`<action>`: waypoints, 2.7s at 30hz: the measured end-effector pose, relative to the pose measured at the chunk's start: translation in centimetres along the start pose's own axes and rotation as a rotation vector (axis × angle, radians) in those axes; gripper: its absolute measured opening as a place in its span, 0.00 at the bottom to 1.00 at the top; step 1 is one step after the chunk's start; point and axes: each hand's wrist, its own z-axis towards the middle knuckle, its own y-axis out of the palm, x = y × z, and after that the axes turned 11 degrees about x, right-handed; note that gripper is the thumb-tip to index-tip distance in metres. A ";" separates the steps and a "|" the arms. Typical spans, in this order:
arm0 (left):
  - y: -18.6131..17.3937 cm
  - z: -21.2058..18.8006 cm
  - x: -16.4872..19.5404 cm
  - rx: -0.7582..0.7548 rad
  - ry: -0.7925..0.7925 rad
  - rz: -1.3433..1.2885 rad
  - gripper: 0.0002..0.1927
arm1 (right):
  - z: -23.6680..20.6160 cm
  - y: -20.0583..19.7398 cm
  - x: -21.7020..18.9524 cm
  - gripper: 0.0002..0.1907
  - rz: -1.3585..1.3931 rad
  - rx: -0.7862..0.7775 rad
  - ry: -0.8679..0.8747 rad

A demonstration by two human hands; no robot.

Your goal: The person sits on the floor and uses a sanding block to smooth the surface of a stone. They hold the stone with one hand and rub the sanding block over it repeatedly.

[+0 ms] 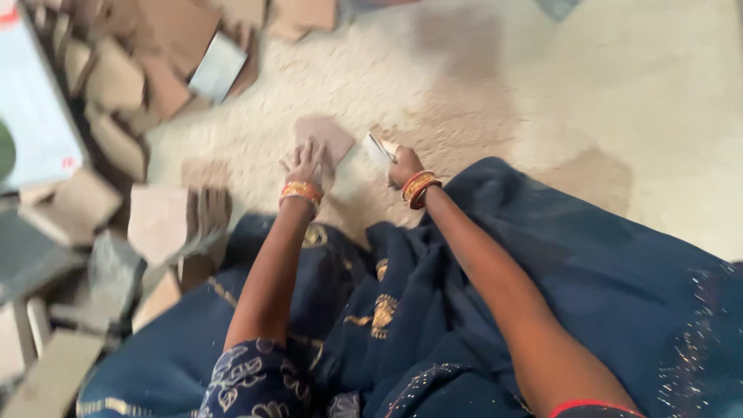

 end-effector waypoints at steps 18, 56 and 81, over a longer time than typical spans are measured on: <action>-0.9 6.8 -1.0 -0.048 0.435 0.621 0.66 | -0.2 -4.1 0.9 0.41 0.223 -0.249 0.116; 9.8 -6.4 0.3 0.042 -0.406 -0.635 0.58 | -4.5 9.7 2.3 0.27 -0.699 0.213 -0.961; 10.1 -7.0 0.8 0.007 -0.401 -0.536 0.76 | -7.9 5.2 5.6 0.27 -0.678 0.173 -1.032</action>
